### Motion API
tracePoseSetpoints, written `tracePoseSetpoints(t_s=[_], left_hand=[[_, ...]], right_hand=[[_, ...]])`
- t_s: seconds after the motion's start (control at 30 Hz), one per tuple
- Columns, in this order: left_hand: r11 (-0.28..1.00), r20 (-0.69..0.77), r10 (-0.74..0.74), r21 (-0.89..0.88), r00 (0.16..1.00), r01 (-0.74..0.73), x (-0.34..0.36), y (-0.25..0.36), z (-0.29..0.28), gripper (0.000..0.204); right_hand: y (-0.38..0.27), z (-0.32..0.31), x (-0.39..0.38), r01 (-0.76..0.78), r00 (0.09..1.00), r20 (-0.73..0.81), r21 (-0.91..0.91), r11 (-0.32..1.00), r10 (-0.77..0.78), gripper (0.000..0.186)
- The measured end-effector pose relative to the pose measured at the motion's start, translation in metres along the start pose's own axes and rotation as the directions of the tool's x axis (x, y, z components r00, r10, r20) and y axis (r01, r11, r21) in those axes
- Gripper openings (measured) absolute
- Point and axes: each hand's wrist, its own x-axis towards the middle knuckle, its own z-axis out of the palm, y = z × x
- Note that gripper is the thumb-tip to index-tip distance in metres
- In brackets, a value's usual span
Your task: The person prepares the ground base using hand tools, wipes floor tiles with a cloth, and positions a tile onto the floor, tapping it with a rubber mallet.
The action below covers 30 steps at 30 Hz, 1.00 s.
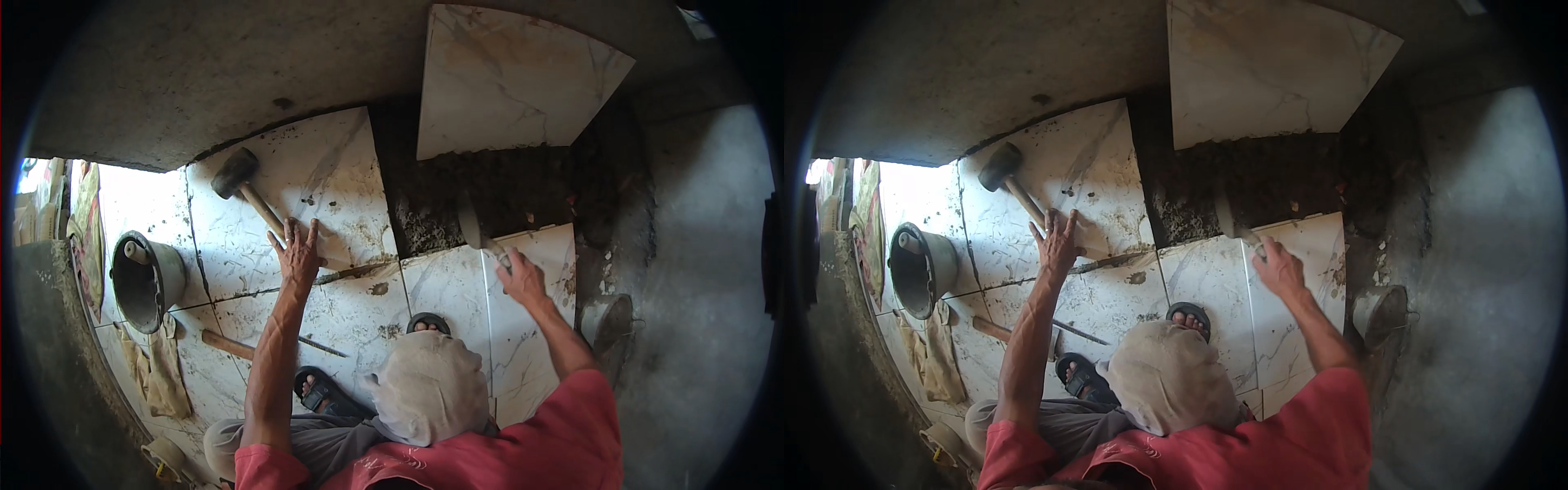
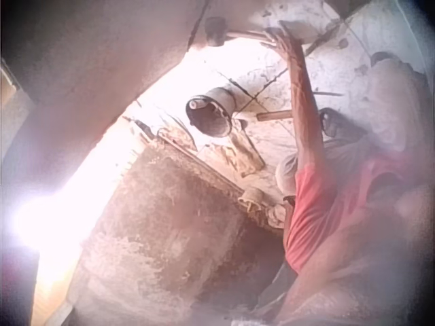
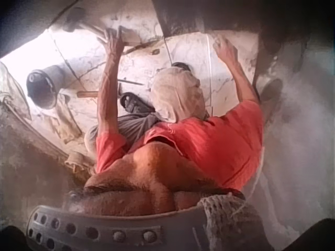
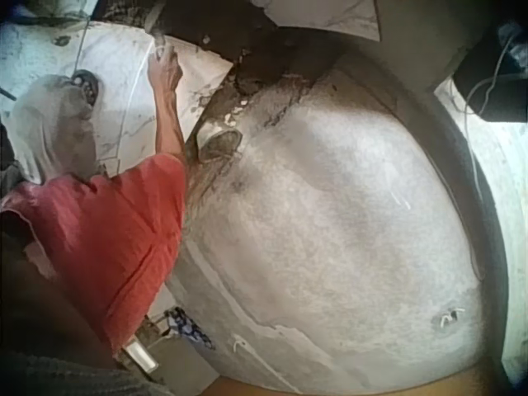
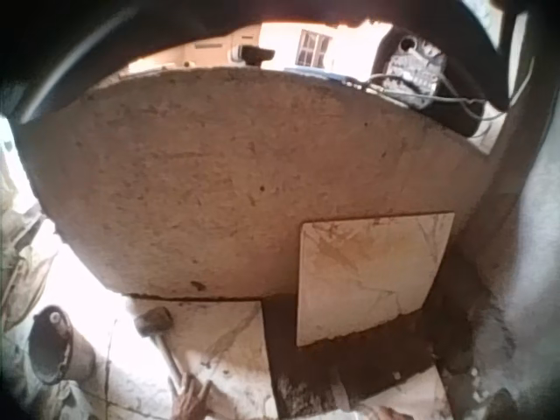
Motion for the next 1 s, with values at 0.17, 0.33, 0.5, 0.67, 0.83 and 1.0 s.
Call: tracePoseSetpoints(t_s=[0.17, 0.33, 0.5, 0.67, 0.83, 1.0], left_hand=[[1.000, 0.011, 0.023, 0.011, 1.000, -0.023, 0.001, 0.006, 0.010, 0.099], [1.000, 0.031, 0.002, 0.012, 1.000, -0.003, -0.004, 0.001, 0.003, 0.098], [1.000, 0.018, -0.008, 0.029, 1.000, 0.007, -0.004, 0.001, 0.007, 0.097], [0.999, -0.018, -0.003, 0.045, 1.000, 0.004, 0.004, 0.001, 0.009, 0.098], [1.000, -0.020, 0.017, 0.022, 1.000, -0.016, 0.003, 0.001, 0.010, 0.100], [0.999, 0.046, -0.036, 0.041, 0.998, 0.034, -0.001, 0.000, 0.003, 0.098]], right_hand=[[-0.073, 0.094, 0.026, -0.012, 0.991, -0.114, 0.461, 0.887, 0.072, 0.045], [-0.075, 0.083, 0.071, -0.084, 0.993, 0.096, 0.240, 0.967, 0.062, 0.050], [0.043, 0.061, 0.049, -0.097, 0.984, -0.131, 0.169, 0.981, 0.120, 0.049], [0.039, 0.074, 0.040, -0.196, 0.885, -0.308, 0.432, 0.880, 0.348, 0.049], [-0.088, 0.064, 0.098, -0.036, 0.991, -0.112, 0.333, 0.942, 0.077, 0.051], [-0.054, 0.043, 0.123, -0.076, 0.996, 0.070, 0.223, 0.972, 0.061, 0.045]])
